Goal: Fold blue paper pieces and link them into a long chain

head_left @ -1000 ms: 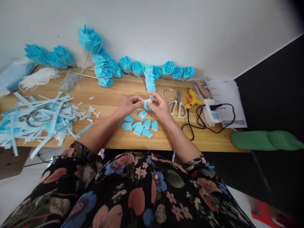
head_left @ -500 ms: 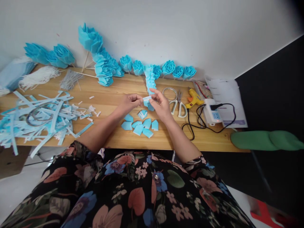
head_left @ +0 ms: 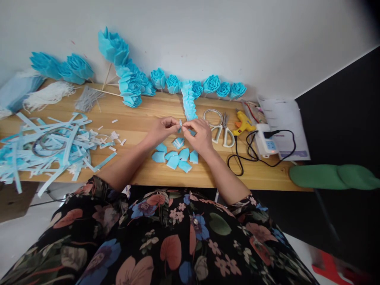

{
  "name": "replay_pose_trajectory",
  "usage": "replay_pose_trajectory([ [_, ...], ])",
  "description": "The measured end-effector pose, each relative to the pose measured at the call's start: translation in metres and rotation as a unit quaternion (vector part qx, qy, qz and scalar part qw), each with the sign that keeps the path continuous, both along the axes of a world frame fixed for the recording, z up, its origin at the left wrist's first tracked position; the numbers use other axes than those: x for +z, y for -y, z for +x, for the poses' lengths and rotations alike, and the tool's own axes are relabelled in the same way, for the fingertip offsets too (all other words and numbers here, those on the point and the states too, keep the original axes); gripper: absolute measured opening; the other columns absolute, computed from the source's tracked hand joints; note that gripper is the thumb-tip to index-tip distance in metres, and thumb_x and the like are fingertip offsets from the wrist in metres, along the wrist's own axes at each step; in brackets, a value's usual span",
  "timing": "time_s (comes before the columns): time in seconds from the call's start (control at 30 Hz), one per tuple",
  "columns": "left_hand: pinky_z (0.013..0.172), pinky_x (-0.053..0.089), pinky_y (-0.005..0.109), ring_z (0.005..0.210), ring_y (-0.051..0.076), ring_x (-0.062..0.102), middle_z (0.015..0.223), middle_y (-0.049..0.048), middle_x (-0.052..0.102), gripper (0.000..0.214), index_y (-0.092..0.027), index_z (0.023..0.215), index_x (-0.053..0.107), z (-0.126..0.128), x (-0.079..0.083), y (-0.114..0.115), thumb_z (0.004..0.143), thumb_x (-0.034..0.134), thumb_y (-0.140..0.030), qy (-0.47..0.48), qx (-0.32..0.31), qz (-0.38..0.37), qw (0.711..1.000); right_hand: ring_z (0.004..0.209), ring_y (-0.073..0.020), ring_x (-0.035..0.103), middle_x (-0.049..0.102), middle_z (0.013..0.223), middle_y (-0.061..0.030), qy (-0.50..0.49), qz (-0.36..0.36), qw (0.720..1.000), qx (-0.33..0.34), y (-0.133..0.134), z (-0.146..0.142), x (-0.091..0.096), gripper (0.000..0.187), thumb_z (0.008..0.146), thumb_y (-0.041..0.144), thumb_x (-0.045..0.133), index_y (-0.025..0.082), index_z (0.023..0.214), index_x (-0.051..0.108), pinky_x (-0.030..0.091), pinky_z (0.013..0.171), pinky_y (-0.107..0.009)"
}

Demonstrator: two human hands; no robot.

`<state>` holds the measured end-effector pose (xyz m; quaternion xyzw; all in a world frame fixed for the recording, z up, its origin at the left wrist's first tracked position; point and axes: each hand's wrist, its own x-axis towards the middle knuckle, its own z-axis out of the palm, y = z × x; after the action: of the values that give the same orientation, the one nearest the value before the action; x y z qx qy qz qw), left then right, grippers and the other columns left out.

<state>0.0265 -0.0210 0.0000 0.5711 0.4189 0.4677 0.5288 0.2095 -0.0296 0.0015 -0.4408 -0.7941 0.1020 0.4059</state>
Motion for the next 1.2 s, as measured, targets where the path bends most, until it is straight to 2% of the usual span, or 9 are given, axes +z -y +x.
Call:
replay_pose_trajectory([
  [0.17,0.061,0.04,0.025,0.063,0.011,0.053,0.069,0.0011,0.064,0.029,-0.015,0.073,0.069,0.0,-0.0013,-0.0003,0.072,0.083,-0.041,-0.014,0.0,0.023,1.0,0.079,-0.0197,0.063,0.072,0.079,-0.0009,-0.001,-0.005,1.0,-0.002,0.0004,0.0003,0.0002,0.013,0.092,0.026,0.061,0.024,0.08,0.067,0.042,0.085,-0.038],
  [0.47,0.065,0.044,0.024,0.065,0.011,0.056,0.07,0.0012,0.067,0.029,-0.015,0.072,0.069,0.0007,0.0,-0.0009,0.069,0.083,-0.041,0.011,-0.007,0.004,1.0,0.077,-0.0188,0.063,0.071,0.076,-0.0009,-0.029,-0.014,0.999,0.002,0.0006,0.0,-0.0001,0.017,0.093,0.025,0.058,0.024,0.079,0.067,0.043,0.084,-0.037],
  [0.7,0.061,0.043,0.024,0.06,0.01,0.054,0.065,-0.0005,0.065,0.023,-0.016,0.072,0.068,-0.0025,0.0064,-0.0023,0.071,0.081,-0.036,0.009,0.008,-0.008,1.0,0.078,-0.0183,0.063,0.074,0.08,-0.0013,-0.094,-0.057,0.994,-0.002,-0.0026,0.004,0.004,0.018,0.091,0.027,0.057,0.023,0.077,0.067,0.047,0.082,-0.035],
  [1.03,0.065,0.044,0.025,0.066,0.011,0.057,0.07,0.0013,0.068,0.033,-0.016,0.073,0.07,0.0007,0.0032,-0.0012,0.066,0.086,-0.045,0.017,0.0,0.002,1.0,0.075,-0.0186,0.062,0.071,0.075,-0.0006,-0.048,0.002,0.999,0.002,0.0008,-0.0011,0.0005,0.015,0.091,0.028,0.062,0.024,0.079,0.07,0.043,0.085,-0.037],
  [1.2,0.063,0.042,0.024,0.063,0.01,0.054,0.069,0.0006,0.066,0.03,-0.016,0.071,0.068,-0.0016,0.0073,-0.0018,0.067,0.084,-0.042,0.014,-0.005,0.005,1.0,0.075,-0.0184,0.062,0.069,0.073,-0.0005,-0.07,-0.005,0.998,-0.004,-0.001,0.0001,0.0023,0.019,0.091,0.028,0.059,0.023,0.074,0.066,0.045,0.084,-0.036],
])
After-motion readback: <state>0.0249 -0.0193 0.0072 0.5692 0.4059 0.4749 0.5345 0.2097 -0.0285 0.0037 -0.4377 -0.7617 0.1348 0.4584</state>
